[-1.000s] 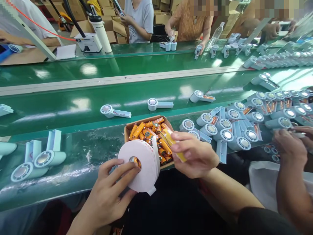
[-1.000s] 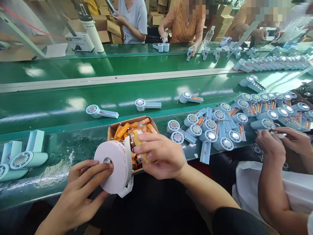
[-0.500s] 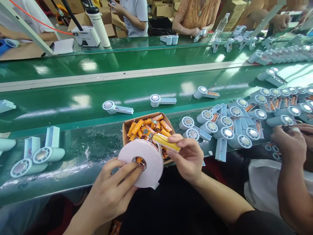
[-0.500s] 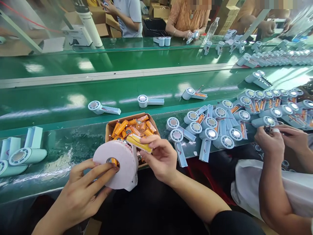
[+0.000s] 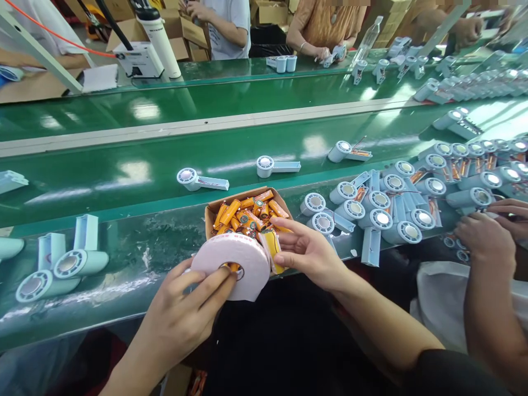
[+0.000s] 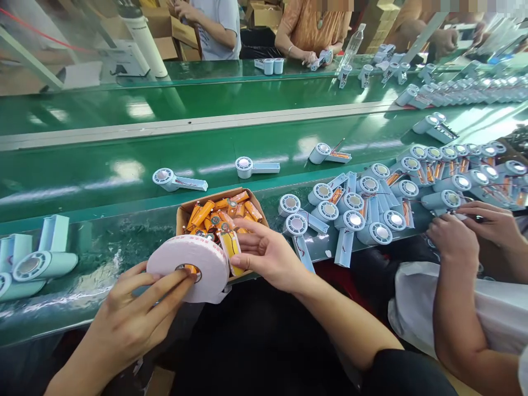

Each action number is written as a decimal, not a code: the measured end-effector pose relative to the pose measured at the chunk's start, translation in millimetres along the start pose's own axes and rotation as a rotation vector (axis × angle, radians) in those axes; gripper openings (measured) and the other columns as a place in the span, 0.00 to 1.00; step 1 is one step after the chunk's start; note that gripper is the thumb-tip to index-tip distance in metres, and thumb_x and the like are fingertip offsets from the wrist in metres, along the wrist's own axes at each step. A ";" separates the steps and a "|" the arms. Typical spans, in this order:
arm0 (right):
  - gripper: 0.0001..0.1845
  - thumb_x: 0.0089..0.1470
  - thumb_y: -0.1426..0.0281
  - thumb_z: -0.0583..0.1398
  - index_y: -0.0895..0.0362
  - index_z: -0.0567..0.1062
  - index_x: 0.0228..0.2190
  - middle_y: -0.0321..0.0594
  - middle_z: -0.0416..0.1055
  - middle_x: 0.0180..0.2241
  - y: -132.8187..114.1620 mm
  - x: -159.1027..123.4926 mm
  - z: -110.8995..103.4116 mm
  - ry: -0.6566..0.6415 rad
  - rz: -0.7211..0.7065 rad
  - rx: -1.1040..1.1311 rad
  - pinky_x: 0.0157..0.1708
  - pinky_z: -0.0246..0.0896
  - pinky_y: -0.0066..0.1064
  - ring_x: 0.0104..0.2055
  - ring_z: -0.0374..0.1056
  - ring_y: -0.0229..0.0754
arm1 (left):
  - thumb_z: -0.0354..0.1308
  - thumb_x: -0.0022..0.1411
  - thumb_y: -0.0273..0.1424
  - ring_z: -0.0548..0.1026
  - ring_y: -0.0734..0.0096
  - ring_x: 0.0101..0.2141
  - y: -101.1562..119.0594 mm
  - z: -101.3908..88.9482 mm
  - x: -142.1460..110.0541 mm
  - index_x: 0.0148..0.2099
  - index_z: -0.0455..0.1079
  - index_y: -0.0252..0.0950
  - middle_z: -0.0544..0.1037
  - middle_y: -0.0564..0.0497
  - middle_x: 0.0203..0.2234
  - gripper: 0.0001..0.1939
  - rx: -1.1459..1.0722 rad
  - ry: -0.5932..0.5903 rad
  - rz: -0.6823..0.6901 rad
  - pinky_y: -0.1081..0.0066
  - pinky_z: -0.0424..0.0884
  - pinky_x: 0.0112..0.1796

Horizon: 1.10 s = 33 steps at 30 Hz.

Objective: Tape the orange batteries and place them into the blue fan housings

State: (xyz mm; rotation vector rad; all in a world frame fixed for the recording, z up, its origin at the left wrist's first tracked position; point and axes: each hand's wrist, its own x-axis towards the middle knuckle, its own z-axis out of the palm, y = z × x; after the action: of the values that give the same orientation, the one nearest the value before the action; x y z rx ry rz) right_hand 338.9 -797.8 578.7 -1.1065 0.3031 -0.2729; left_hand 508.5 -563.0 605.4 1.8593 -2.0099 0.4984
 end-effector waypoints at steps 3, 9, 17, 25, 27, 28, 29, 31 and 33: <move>0.33 0.49 0.66 0.79 0.53 0.80 0.56 0.41 0.87 0.42 -7.9 8.2 -5.1 -0.049 0.101 -0.009 0.44 0.83 0.39 0.44 0.84 0.48 | 0.62 0.64 0.16 0.74 0.62 0.40 3.1 2.0 4.0 0.55 0.80 0.40 0.87 0.52 0.44 0.21 0.015 -0.003 0.035 0.55 0.70 0.61; 0.34 0.57 0.59 0.74 0.42 0.72 0.61 0.42 0.83 0.54 40.5 2.0 44.9 0.483 -0.346 0.179 0.55 0.81 0.47 0.55 0.82 0.51 | 0.72 0.64 0.29 0.75 0.54 0.44 33.0 33.0 7.7 0.64 0.74 0.37 0.84 0.44 0.39 0.27 0.016 0.169 -0.227 0.56 0.74 0.48; 0.20 0.51 0.63 0.77 0.45 0.80 0.45 0.34 0.85 0.45 -33.3 18.1 -11.5 0.622 -0.648 0.020 0.58 0.80 0.41 0.53 0.82 0.47 | 0.66 0.67 0.26 0.75 0.63 0.37 77.0 43.1 -3.8 0.52 0.79 0.41 0.83 0.50 0.35 0.12 -0.346 0.078 -0.147 0.62 0.75 0.43; 0.29 0.62 0.66 0.71 0.47 0.76 0.63 0.42 0.87 0.46 -7.0 -24.6 -24.5 0.329 -0.427 -0.331 0.44 0.85 0.42 0.45 0.85 0.51 | 0.58 0.70 0.51 0.78 0.39 0.49 -55.6 25.6 -133.1 0.56 0.78 0.41 0.83 0.39 0.46 0.24 0.137 -0.035 -0.803 0.38 0.71 0.55; 0.30 0.65 0.68 0.68 0.49 0.73 0.66 0.44 0.86 0.48 13.2 -37.5 -16.3 0.222 -0.376 -0.521 0.48 0.83 0.39 0.47 0.85 0.49 | 0.60 0.70 0.47 0.77 0.40 0.54 -49.1 22.3 -114.0 0.60 0.76 0.43 0.81 0.40 0.50 0.22 0.113 0.022 -0.859 0.39 0.70 0.58; 0.30 0.66 0.69 0.67 0.49 0.73 0.67 0.44 0.86 0.49 17.6 -41.4 -13.8 0.179 -0.379 -0.600 0.49 0.82 0.37 0.48 0.84 0.48 | 0.62 0.71 0.43 0.78 0.45 0.53 -38.2 20.8 -93.4 0.61 0.75 0.45 0.81 0.43 0.49 0.20 0.072 0.087 -0.807 0.43 0.72 0.58; 0.30 0.66 0.70 0.65 0.49 0.73 0.67 0.44 0.86 0.49 18.4 -43.6 -12.2 0.140 -0.396 -0.665 0.49 0.81 0.35 0.47 0.84 0.47 | 0.63 0.71 0.39 0.79 0.51 0.50 -24.9 19.9 -67.2 0.62 0.74 0.47 0.81 0.46 0.46 0.19 0.004 0.141 -0.702 0.49 0.74 0.55; 0.30 0.66 0.73 0.64 0.51 0.73 0.67 0.45 0.85 0.49 13.0 -44.7 -10.7 0.079 -0.441 -0.756 0.47 0.81 0.33 0.46 0.84 0.46 | 0.65 0.71 0.37 0.78 0.61 0.41 0.6 20.3 -7.0 0.64 0.72 0.48 0.80 0.51 0.40 0.21 -0.208 0.154 -0.427 0.59 0.76 0.47; 0.30 0.66 0.75 0.63 0.52 0.72 0.67 0.46 0.85 0.49 4.7 -45.3 -10.2 0.038 -0.482 -0.815 0.45 0.80 0.31 0.45 0.84 0.46 | 0.66 0.72 0.39 0.76 0.66 0.37 17.1 23.2 49.7 0.65 0.72 0.45 0.80 0.51 0.38 0.23 -0.347 0.074 -0.195 0.63 0.75 0.42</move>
State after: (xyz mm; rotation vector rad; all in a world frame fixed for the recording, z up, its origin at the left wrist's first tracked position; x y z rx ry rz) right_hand 293.5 -787.9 574.9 -1.9844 0.1732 -0.6297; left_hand 487.4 -616.4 608.9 1.7657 -1.7159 0.1500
